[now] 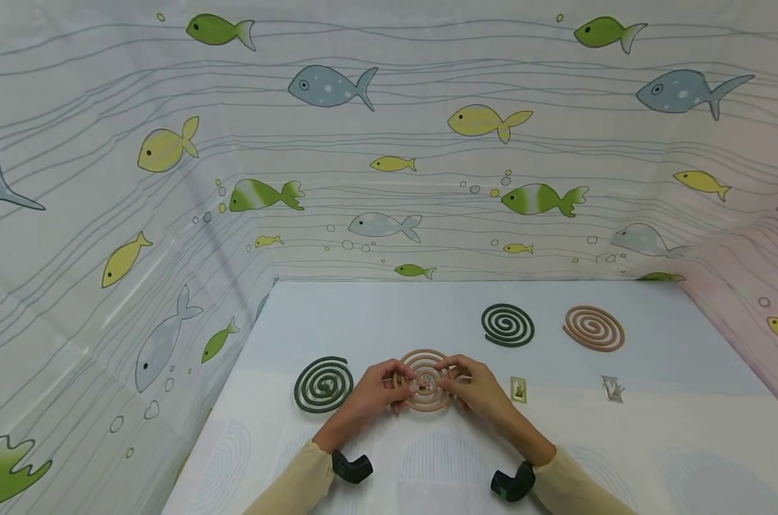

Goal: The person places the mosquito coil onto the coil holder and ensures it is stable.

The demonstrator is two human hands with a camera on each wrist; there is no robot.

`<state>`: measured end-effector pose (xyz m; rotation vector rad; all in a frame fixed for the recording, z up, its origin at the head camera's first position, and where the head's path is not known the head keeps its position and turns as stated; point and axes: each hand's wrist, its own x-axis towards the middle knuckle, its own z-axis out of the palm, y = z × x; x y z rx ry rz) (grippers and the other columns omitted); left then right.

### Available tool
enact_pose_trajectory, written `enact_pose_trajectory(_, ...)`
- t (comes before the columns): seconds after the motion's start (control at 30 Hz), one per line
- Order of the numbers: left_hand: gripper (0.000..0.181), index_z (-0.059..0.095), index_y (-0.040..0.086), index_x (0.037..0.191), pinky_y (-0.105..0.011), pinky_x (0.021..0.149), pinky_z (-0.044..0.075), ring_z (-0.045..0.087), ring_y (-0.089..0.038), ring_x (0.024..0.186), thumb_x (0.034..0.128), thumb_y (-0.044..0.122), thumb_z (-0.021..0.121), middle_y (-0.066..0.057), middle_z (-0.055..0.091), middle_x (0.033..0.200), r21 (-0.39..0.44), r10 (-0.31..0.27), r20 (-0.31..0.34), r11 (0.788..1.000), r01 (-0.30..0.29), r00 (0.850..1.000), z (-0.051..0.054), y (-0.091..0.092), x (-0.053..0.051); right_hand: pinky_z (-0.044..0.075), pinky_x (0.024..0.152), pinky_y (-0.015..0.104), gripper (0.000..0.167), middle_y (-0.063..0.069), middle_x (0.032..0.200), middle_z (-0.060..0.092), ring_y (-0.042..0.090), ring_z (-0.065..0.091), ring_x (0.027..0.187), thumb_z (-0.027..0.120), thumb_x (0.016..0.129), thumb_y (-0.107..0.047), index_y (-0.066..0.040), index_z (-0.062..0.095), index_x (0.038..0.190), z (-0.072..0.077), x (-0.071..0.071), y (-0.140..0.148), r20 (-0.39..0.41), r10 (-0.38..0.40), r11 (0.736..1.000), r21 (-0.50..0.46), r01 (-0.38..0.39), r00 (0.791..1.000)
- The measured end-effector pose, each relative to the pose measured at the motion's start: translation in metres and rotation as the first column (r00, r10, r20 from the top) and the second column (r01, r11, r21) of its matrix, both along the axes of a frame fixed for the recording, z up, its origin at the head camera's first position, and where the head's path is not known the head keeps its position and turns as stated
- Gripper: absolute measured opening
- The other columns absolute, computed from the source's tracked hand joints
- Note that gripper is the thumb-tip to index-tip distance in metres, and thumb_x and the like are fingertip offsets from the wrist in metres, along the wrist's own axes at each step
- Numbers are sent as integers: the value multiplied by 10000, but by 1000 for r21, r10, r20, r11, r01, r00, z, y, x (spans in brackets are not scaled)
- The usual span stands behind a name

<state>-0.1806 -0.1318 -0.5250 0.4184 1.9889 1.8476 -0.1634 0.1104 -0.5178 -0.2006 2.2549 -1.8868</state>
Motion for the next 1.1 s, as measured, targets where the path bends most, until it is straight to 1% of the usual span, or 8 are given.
enact_pose_trajectory(0.2, 260, 627, -69, 1163, -249, 563, 492, 566, -132, 642, 952, 40, 734, -56, 632, 900, 3, 5, 18, 1000, -5, 1000, 1, -1, 3, 406, 477, 232, 293, 85, 901, 635, 107, 459, 535, 782, 930, -141, -68, 690, 1199, -4, 0, 0, 8, -2, 1000, 23, 2, 1000)
enact_pose_trajectory(0.37, 254, 633, -61, 1162, -247, 563, 494, 570, -138, 650, 950, 37, 734, -109, 629, 961, -2, 4, 27, 1000, -4, 1000, 2, -1, 4, 403, 475, 228, 282, 68, 888, 630, 104, 455, 525, 777, 934, -139, -77, 697, 1198, -6, 1, 0, 9, 0, 999, 33, 0, 1000)
enact_pose_trajectory(0.5, 254, 630, -67, 1162, -247, 558, 495, 574, -147, 650, 951, 32, 731, -152, 630, 1007, 3, 3, 28, 1000, -3, 1000, 3, -1, 5, 404, 474, 228, 296, 92, 895, 636, 101, 455, 526, 773, 937, -136, -53, 690, 1209, -5, 3, 0, -8, 11, 1000, 27, -11, 1000)
enact_pose_trajectory(0.6, 253, 631, -61, 1164, -246, 555, 495, 575, -148, 648, 952, 33, 731, -141, 631, 1009, 1, 3, 26, 1000, -3, 1000, 2, -2, 6, 404, 471, 230, 307, 108, 911, 645, 103, 455, 524, 774, 937, -139, -45, 685, 1216, -4, 5, 0, -13, 16, 1000, 18, -16, 1000)
enact_pose_trajectory(0.73, 252, 636, -39, 1175, -250, 571, 497, 567, -148, 655, 961, 55, 728, -103, 657, 990, -1, -8, 21, 1000, 8, 1000, 1, -1, 6, 407, 474, 233, 308, 97, 915, 646, 107, 459, 526, 786, 930, -163, -77, 693, 1210, -3, 6, 3, -2, 5, 1000, 16, -5, 1000)
enact_pose_trajectory(0.87, 253, 634, -29, 1183, -250, 584, 496, 557, -146, 661, 967, 68, 724, -85, 672, 966, -3, -21, 19, 1000, 21, 1000, 2, 1, 7, 421, 469, 248, 305, 91, 902, 638, 122, 463, 520, 783, 934, -169, -82, 693, 1212, -5, 7, 5, 3, -1, 1000, 23, 1, 1000)
enact_pose_trajectory(1.1, 245, 638, -23, 1169, -255, 578, 499, 577, -171, 668, 959, 61, 732, -104, 657, 974, -21, -13, 10, 1000, 14, 1000, 2, 4, 7, 430, 461, 271, 329, 137, 932, 648, 136, 457, 515, 770, 945, -163, -56, 674, 1241, -6, 7, 7, 2, 7, 1000, 9, -7, 1000)
